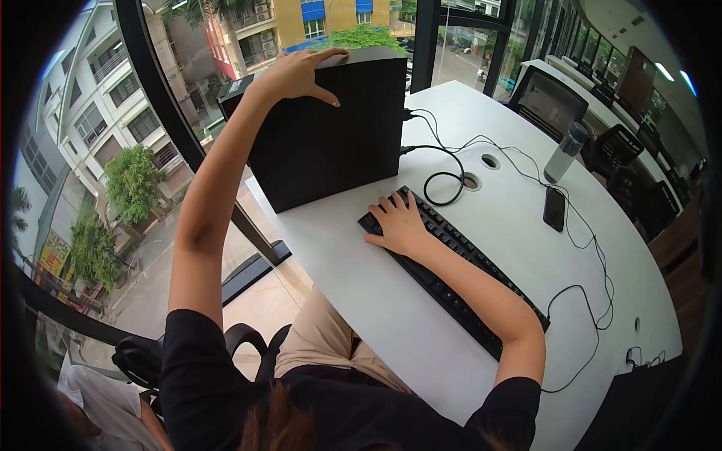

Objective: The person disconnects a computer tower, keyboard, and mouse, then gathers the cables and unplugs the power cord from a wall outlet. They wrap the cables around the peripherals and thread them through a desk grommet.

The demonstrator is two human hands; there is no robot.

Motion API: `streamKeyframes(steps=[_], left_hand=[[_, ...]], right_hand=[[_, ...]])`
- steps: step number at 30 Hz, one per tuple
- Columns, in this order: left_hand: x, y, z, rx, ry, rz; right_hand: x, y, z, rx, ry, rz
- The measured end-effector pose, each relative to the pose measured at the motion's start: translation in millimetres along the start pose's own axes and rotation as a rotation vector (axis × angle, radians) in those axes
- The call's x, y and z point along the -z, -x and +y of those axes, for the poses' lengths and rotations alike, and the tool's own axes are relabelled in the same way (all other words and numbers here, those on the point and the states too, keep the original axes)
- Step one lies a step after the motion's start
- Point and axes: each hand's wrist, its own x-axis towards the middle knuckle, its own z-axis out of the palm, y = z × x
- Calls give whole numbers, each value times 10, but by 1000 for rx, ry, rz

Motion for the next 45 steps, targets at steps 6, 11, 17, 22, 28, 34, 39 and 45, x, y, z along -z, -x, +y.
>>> streamKeyframes(steps=[6, 11, 17, 22, 28, 34, 39, 45], left_hand=[[298, 180, 188, 45, 188, -124], [233, 260, 206, -92, 38, 116], [-190, 740, 785, -40, -94, 560], [-1094, 1682, 1760, 192, 640, 321], [-1204, 1941, 2237, 102, 643, -154], [-1229, 1894, 2179, 90, 648, -167], [-1221, 1891, 2174, 104, 642, -185], [-1260, 1880, 2152, 89, 673, -165]], right_hand=[[214, 172, -165, 118, 22, -50], [573, 101, 8, 92, -381, 235], [1233, -353, 809, -107, -197, 704], [1127, -666, 1178, 13, -410, 513], [1012, -888, 1269, 81, -513, 434], [1080, -931, 1399, 118, -411, 375], [1210, -879, 1718, 69, -193, 428], [1287, -414, 1918, -104, -875, 278]])
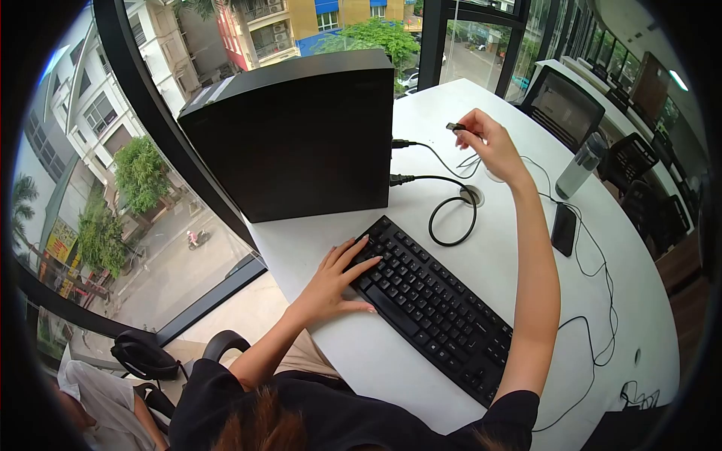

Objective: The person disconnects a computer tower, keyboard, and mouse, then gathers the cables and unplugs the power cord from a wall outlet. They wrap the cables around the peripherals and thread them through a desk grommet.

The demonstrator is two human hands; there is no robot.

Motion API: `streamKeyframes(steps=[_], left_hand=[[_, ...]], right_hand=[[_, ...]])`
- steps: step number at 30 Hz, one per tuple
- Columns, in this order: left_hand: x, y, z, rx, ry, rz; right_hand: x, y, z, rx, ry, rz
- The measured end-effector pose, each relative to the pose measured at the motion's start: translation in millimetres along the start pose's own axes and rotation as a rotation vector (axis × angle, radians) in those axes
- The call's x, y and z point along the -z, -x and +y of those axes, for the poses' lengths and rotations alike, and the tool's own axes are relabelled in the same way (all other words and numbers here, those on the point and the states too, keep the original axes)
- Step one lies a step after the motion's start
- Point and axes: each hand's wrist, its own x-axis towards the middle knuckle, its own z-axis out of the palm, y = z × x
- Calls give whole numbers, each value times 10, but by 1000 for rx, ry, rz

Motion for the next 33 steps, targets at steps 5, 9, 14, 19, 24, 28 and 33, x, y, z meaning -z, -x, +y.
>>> streamKeyframes(steps=[5, 9, 14, 19, 24, 28, 33], left_hand=[[5, -7, 18, 11, -7, -6], [-1, -2, 29, 13, 10, -2], [0, -13, 27, 4, 6, 2], [-13, 2, 19, 8, 7, -7], [-18, 6, 12, 12, 8, -6], [-15, -24, 9, 9, 5, 8], [-23, 5, 6, 8, -24, 19]], right_hand=[[-405, -26, -143, 38, 133, 15], [-673, -201, -28, 110, 169, -31], [-729, -307, 71, 139, 256, -30], [-691, -304, 85, 108, 279, -94], [-378, -383, 330, 184, 474, -7], [576, 187, 495, 109, 444, 141], [702, 893, 338, -128, 93, 217]])
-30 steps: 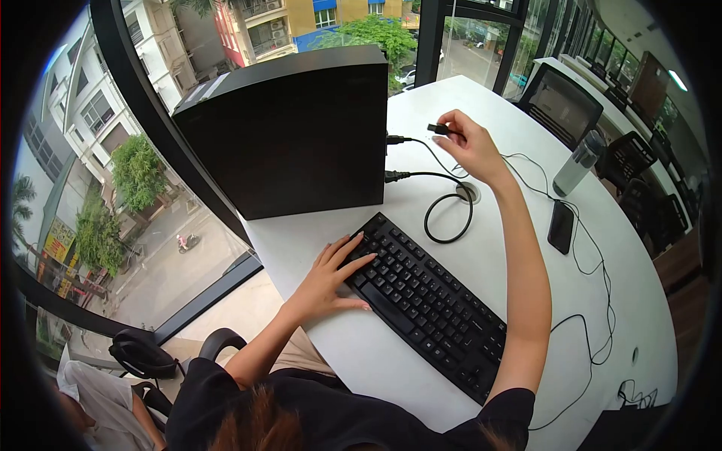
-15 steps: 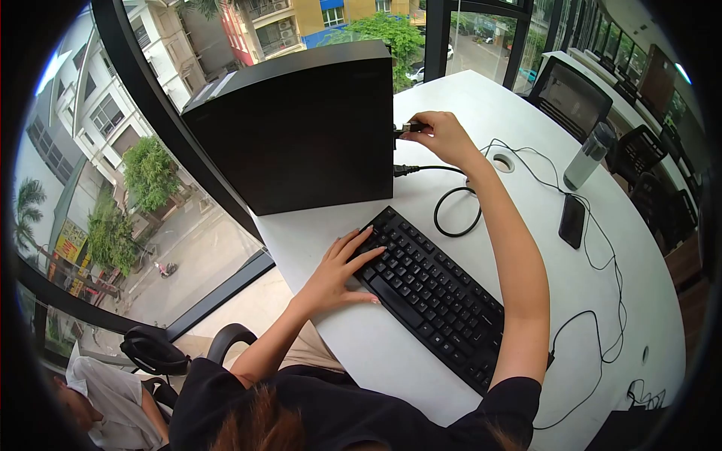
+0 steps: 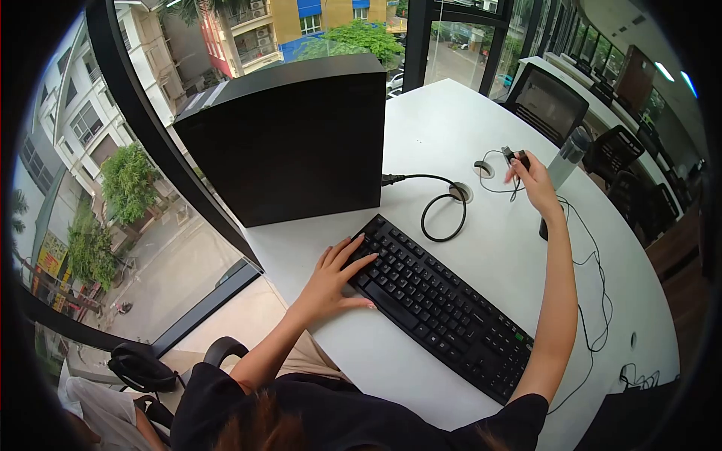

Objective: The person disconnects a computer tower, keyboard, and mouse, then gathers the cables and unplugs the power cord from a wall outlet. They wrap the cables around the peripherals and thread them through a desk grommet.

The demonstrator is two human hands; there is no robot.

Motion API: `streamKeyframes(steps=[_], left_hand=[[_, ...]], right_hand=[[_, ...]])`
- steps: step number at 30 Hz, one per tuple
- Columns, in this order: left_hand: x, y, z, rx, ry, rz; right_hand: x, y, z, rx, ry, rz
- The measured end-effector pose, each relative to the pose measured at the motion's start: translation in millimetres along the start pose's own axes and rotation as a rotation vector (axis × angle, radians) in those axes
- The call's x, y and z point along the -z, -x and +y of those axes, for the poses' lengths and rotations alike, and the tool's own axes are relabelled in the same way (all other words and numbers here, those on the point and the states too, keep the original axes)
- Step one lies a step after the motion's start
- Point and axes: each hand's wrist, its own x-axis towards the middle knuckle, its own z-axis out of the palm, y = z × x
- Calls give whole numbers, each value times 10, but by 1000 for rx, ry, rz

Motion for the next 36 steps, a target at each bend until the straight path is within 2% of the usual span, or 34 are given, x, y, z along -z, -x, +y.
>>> streamKeyframes(steps=[1, 4, 6, 8, 9, 10, 11, 12, 13, 14, 16, 18, 19, 21, 24, 27, 32, 34, 36], left_hand=[[-17, 3, -11, 5, 12, 2], [-20, 23, -6, 25, 16, 6], [31, 71, 8, 13, 40, 123], [77, 135, -105, -40, 83, 309], [75, 186, -210, 3, 259, 546], [142, 242, -300, 64, 179, 763], [232, 286, -413, 122, 93, 979], [325, 327, -577, 199, 139, 1123], [400, 355, -835, 228, 172, 1225], [511, 365, -1022, 286, 169, 1275], [764, 363, -1343, 354, 351, 1204], [918, 319, -1662, 373, 325, 1003], [958, 274, -1776, 379, 387, 950], [1011, 202, -1941, 386, 512, 838], [1074, 155, -2094, 266, 668, 622], [1050, 105, -2263, 271, 585, 601], [1016, 93, -2036, 303, 669, 596], [995, 83, -1914, 332, 616, 637], [917, 50, -1826, 330, 567, 681]], right_hand=[[10, 86, -38, -92, -142, -27], [-474, 280, -388, -4, -196, 162], [-677, 399, -632, -56, -122, -124], [-1122, 494, -906, -60, -194, -270], [-1313, 567, -934, 91, -79, -307], [-1498, 651, -959, 244, 33, -341], [-1665, 735, -1088, 317, 91, -337], [-1824, 805, -1214, 389, 148, -330], [-2011, 849, -1196, 510, 266, -267], [-2127, 885, -1338, 510, 395, -261], [-2339, 893, -1401, 287, 177, -358], [-2552, 825, -1418, 246, 188, -301], [-2650, 784, -1402, 221, 298, -297], [-2858, 707, -1330, 94, 194, -288], [-3061, 623, -1263, 32, 214, -245], [-3174, 565, -1330, -34, 204, -217], [-3224, 482, -1278, -28, 225, -152], [-3242, 365, -1088, 42, 192, -95], [-3172, 187, -1003, 5, 187, -120]])
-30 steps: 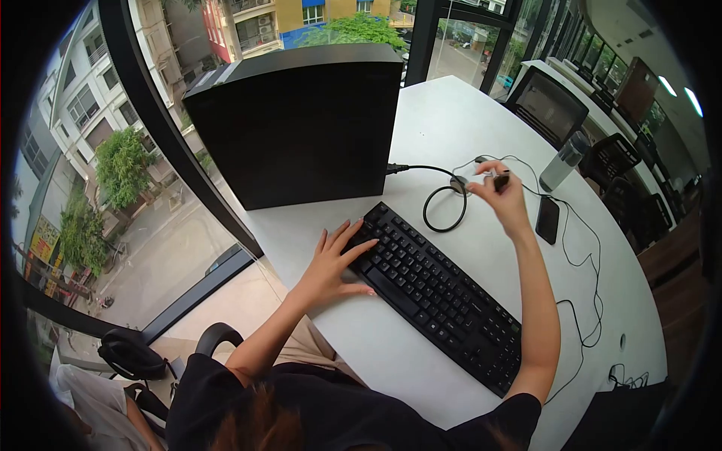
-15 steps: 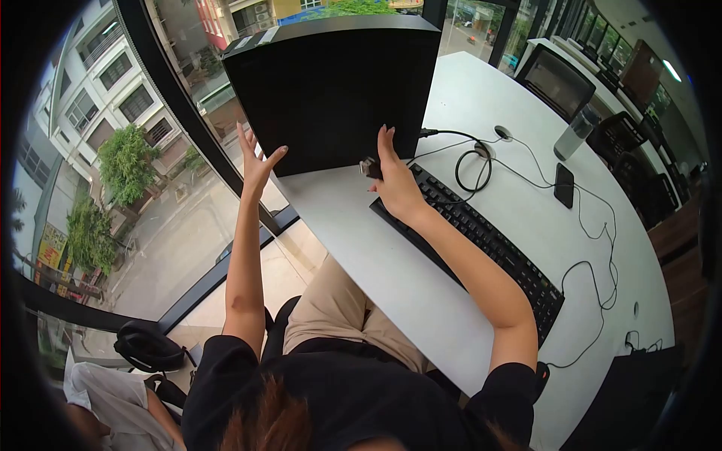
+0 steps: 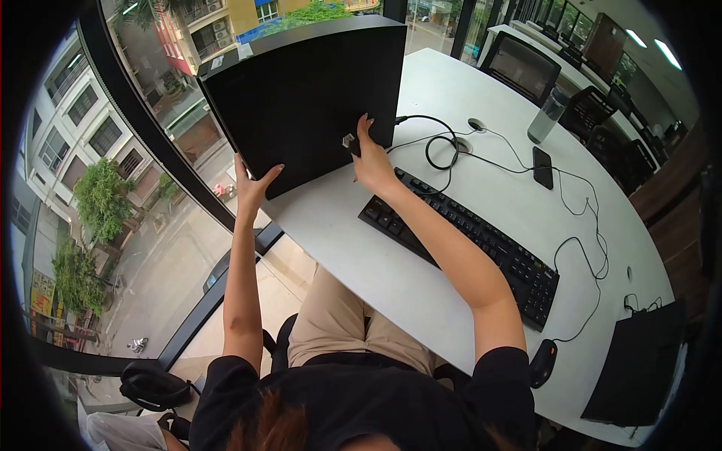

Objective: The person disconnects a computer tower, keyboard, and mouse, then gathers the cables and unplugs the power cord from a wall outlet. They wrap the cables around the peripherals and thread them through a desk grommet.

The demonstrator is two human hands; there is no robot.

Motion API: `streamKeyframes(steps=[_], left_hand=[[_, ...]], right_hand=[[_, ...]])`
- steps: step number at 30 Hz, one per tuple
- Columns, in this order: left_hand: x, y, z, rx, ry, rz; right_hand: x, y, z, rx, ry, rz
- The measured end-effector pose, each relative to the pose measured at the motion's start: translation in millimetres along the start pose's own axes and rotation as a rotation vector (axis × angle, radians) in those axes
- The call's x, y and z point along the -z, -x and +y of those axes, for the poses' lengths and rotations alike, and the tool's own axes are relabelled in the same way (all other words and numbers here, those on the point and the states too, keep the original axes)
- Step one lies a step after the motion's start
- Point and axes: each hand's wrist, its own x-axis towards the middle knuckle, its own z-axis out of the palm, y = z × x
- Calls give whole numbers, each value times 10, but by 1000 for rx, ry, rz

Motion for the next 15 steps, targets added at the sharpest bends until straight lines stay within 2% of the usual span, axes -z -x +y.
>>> streamKeyframes(steps=[2, 6, 8, 11, 15], left_hand=[[-103, 35, 8, -58, -24, 40], [-347, 162, 66, -51, -251, 154], [-477, 216, 126, -48, -252, 192], [-610, 232, 194, -15, -207, 231], [-679, 232, 226, -4, -205, 271]], right_hand=[[38, -134, 30, -50, -35, -2], [153, -315, -8, -174, -138, 0], [198, -392, 39, -196, -186, -11], [224, -438, 87, -199, -237, -11], [77, -491, 259, -124, -94, 69]])
